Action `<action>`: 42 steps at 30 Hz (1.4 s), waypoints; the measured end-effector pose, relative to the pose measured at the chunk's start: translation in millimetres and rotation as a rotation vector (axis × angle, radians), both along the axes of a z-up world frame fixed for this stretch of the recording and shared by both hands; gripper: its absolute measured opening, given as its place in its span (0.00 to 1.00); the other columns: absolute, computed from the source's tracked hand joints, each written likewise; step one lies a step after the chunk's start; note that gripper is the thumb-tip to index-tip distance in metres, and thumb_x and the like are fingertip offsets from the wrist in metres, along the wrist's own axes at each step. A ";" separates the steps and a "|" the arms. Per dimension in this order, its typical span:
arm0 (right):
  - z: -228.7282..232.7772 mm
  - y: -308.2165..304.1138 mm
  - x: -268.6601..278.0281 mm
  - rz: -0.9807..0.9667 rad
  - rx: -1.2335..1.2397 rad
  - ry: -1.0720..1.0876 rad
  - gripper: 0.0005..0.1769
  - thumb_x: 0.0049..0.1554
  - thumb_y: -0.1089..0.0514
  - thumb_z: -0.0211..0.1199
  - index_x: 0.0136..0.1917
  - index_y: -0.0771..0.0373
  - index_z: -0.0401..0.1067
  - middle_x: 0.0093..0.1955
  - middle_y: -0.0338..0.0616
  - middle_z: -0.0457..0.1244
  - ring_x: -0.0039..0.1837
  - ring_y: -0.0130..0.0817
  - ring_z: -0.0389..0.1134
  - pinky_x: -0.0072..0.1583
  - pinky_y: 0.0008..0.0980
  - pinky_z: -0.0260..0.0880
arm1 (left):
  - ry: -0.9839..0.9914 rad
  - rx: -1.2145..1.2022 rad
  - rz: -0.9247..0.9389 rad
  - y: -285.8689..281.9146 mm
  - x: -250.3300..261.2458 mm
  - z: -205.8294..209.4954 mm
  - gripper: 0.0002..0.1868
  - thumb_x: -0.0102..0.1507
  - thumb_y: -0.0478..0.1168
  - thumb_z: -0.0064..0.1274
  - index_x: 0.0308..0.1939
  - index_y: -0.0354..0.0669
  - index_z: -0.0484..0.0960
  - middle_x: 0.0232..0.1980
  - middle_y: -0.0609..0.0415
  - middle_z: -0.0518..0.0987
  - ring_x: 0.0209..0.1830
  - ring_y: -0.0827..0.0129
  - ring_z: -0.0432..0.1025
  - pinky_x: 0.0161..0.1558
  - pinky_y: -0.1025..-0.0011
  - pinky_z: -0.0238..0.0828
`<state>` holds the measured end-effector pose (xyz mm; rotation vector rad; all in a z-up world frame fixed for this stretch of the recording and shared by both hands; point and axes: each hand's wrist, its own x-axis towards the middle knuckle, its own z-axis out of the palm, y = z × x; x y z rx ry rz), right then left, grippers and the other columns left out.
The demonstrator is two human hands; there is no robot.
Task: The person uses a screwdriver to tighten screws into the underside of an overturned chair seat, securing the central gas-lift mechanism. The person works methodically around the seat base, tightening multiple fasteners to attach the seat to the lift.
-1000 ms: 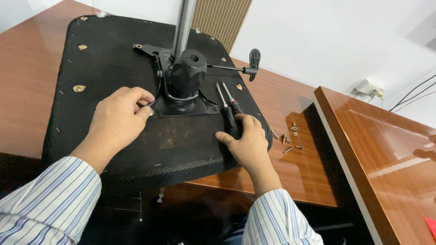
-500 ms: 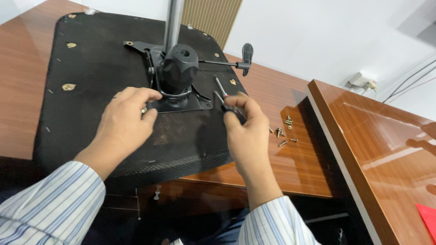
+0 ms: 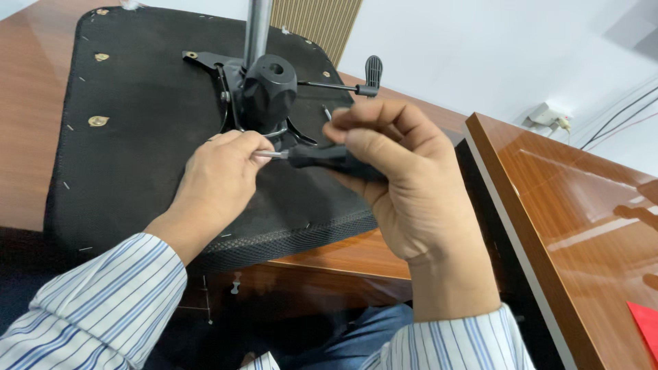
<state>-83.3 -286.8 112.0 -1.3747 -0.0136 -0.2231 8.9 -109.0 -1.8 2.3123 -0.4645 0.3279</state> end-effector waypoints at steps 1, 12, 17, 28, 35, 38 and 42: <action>0.8 2.9 3.9 -0.016 -0.049 -0.020 0.13 0.55 0.65 0.64 0.54 0.64 0.71 0.52 0.45 0.70 0.56 0.33 0.74 0.55 0.38 0.81 | 0.073 -0.047 0.027 2.0 -0.5 1.9 0.10 0.69 0.44 0.50 0.48 0.49 0.85 0.44 0.54 0.84 0.48 0.60 0.78 0.51 0.61 0.73; 9.7 30.8 54.1 -0.031 -0.862 -0.191 0.28 0.50 0.56 0.75 0.60 0.62 0.65 0.44 0.45 0.72 0.41 0.25 0.77 0.42 0.23 0.80 | 0.016 -0.120 0.094 41.7 12.5 -11.6 0.09 0.68 0.38 0.50 0.48 0.42 0.83 0.42 0.48 0.83 0.42 0.54 0.78 0.45 0.58 0.73; 8.5 35.5 77.2 -0.035 -0.805 -0.420 0.23 0.57 0.57 0.73 0.57 0.63 0.63 0.42 0.44 0.69 0.41 0.27 0.75 0.42 0.23 0.79 | -0.067 -0.138 0.163 59.6 19.6 -24.2 0.10 0.66 0.32 0.47 0.47 0.41 0.84 0.45 0.46 0.82 0.47 0.55 0.77 0.50 0.58 0.73; 0.7 46.7 93.0 -0.072 -0.975 -0.507 0.21 0.59 0.52 0.71 0.57 0.62 0.65 0.41 0.42 0.70 0.43 0.28 0.78 0.43 0.23 0.78 | 0.056 -0.027 0.185 71.1 21.4 -23.5 0.14 0.66 0.35 0.47 0.49 0.49 0.87 0.50 0.53 0.84 0.55 0.56 0.72 0.60 0.58 0.67; -0.1 50.7 97.5 -0.161 -1.069 -0.473 0.24 0.57 0.46 0.73 0.55 0.60 0.66 0.35 0.39 0.70 0.36 0.26 0.76 0.35 0.22 0.77 | 0.065 0.103 0.144 67.1 21.6 -19.7 0.13 0.66 0.38 0.48 0.47 0.53 0.89 0.52 0.59 0.83 0.57 0.60 0.72 0.63 0.60 0.66; -1.7 54.2 100.0 -0.167 -1.079 -0.479 0.24 0.56 0.45 0.73 0.54 0.61 0.66 0.34 0.39 0.69 0.33 0.26 0.75 0.32 0.22 0.76 | 0.048 0.099 0.143 66.8 22.7 -21.5 0.13 0.66 0.38 0.48 0.47 0.54 0.89 0.53 0.59 0.83 0.57 0.60 0.72 0.63 0.61 0.66; -1.7 57.4 105.1 -0.206 -1.089 -0.453 0.26 0.53 0.43 0.73 0.53 0.61 0.66 0.30 0.38 0.69 0.30 0.25 0.73 0.31 0.22 0.74 | 0.052 0.101 0.147 66.6 22.9 -21.9 0.14 0.66 0.38 0.48 0.47 0.54 0.89 0.53 0.60 0.83 0.58 0.61 0.72 0.63 0.61 0.66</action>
